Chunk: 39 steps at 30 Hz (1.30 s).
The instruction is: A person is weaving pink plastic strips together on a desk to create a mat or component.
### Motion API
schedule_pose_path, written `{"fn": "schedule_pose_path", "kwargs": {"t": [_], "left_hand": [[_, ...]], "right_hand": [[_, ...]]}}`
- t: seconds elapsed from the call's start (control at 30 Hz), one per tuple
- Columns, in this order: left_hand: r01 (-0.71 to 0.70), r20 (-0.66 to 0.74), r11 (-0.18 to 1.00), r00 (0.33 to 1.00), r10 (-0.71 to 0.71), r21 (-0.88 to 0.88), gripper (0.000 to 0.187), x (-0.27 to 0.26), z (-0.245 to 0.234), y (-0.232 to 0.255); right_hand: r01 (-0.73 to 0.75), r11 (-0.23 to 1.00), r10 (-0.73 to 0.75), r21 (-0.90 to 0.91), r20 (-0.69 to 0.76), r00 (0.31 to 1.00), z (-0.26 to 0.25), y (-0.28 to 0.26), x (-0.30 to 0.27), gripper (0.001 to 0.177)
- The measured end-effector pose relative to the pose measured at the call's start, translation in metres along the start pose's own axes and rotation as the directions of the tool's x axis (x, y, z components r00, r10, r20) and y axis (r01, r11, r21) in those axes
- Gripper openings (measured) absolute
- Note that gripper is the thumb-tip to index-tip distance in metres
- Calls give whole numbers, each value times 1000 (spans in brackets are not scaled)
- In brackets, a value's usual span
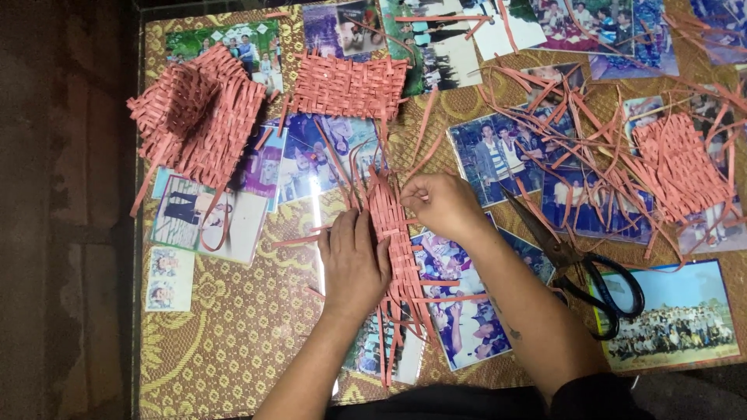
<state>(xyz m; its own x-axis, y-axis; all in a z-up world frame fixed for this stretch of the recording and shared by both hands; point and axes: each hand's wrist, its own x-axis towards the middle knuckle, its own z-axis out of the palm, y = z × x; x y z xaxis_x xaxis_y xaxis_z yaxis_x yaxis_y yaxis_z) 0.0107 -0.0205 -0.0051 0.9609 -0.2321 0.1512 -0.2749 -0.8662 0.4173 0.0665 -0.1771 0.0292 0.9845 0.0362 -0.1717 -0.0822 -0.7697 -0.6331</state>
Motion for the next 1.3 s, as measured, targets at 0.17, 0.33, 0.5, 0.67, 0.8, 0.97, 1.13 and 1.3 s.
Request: {"fn": "schedule_pose_path", "kwargs": {"t": [0.17,0.33,0.5,0.67,0.8,0.97,1.13,1.3], "left_hand": [[-13,-43,1000,999,14,13,47,0,2,-1],[-12,-43,1000,999,11,-13,47,-1,7,-4],[13,6,997,1000,-12,-70,47,0,3,-1],[-8,-13,999,1000,9,32,47,-1,9,-6],[-18,-34,997,999,21,78,45,-1,15,-9],[-30,-52,998,998,32,52,41,-1,15,-9],[-29,-83,999,996,32,42,41,-4,22,-14],[-79,-94,991,993,69,-112,23,5,-7,-18]], "right_hand": [[38,998,-34,-58,56,998,8,9,-2,8],[82,993,-75,-87,80,994,13,13,-2,6],[144,981,-132,-129,104,986,13,18,-2,4],[216,966,-200,-144,115,973,15,25,2,4],[222,965,-207,-140,110,972,17,25,-4,5],[282,904,-363,-320,-231,902,24,10,-22,3],[405,877,-481,-259,-438,760,49,13,-27,14],[446,861,-507,-242,-358,784,58,9,-25,22]]}}
